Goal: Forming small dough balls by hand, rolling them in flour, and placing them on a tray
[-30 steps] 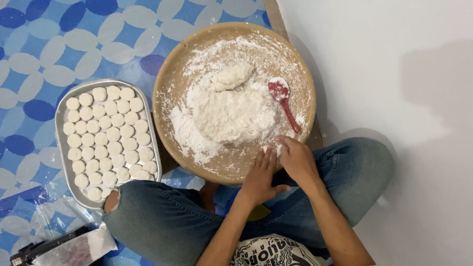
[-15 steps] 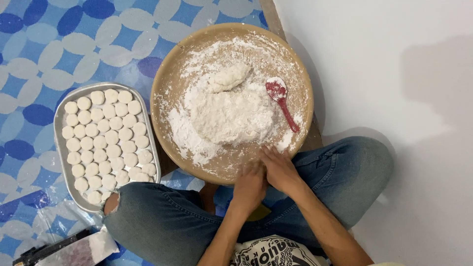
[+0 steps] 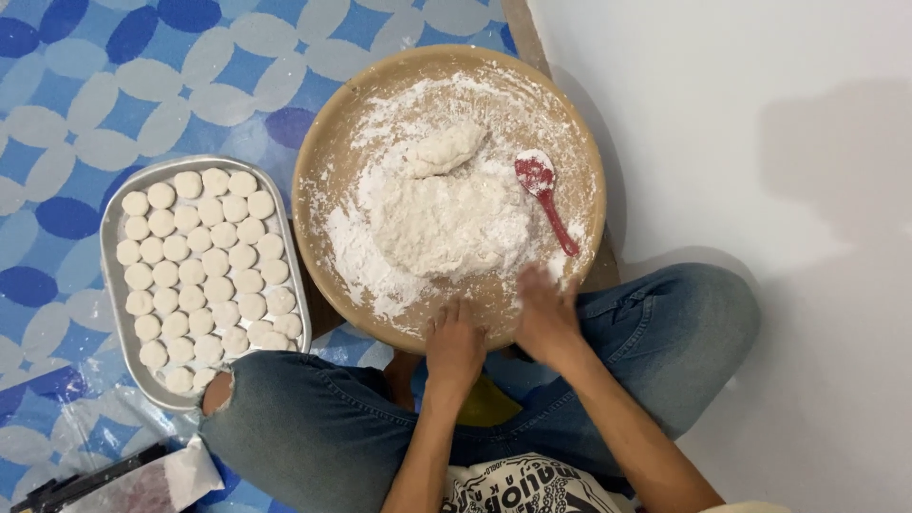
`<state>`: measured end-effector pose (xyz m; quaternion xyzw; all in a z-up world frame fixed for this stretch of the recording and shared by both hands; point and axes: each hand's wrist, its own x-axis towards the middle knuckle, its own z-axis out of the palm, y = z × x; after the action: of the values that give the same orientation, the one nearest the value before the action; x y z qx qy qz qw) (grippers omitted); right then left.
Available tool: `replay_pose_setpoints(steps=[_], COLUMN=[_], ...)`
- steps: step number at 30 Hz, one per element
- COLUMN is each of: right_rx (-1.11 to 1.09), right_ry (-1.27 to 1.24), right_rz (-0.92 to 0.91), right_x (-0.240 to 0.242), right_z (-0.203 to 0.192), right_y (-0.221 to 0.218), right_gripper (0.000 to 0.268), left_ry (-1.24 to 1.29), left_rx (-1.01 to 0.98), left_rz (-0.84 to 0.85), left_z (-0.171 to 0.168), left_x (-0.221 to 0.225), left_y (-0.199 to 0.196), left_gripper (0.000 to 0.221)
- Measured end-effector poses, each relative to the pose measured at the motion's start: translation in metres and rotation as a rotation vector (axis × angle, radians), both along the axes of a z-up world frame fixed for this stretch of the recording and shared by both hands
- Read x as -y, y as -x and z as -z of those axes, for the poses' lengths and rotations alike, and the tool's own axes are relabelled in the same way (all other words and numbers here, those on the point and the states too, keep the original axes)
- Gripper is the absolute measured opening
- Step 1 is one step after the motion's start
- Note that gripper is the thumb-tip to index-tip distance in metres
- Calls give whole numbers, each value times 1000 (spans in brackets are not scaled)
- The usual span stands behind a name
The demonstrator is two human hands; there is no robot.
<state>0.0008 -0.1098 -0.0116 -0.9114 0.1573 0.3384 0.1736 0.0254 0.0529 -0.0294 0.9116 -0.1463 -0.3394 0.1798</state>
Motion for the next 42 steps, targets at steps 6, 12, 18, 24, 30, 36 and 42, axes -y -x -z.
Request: replay_pose_setpoints(steps=[6, 12, 18, 24, 30, 36, 42], right_rx=[26, 35, 299, 195, 188, 560, 717], right_ry=[-53, -537, -485, -400, -399, -296, -271], right_rz=[-28, 59, 312, 123, -136, -219, -492], right_x=[-4, -10, 10, -8, -30, -39, -65], right_z=[3, -40, -9, 3, 20, 54, 43], right_y=[1, -4, -1, 5, 19, 19, 10], right_gripper=[67, 57, 51, 58, 61, 52, 44], left_ry=[-10, 54, 121, -163, 22, -54, -130], left_rx=[-35, -102, -58, 77, 66, -4, -90], left_rz=[6, 48, 310, 174, 114, 53, -67], left_z=[-3, -34, 0, 42, 20, 33, 53], left_x=[1, 12, 26, 7, 3, -17, -35], left_y=[1, -5, 16, 23, 7, 6, -7], left_gripper=[61, 63, 77, 82, 73, 76, 92])
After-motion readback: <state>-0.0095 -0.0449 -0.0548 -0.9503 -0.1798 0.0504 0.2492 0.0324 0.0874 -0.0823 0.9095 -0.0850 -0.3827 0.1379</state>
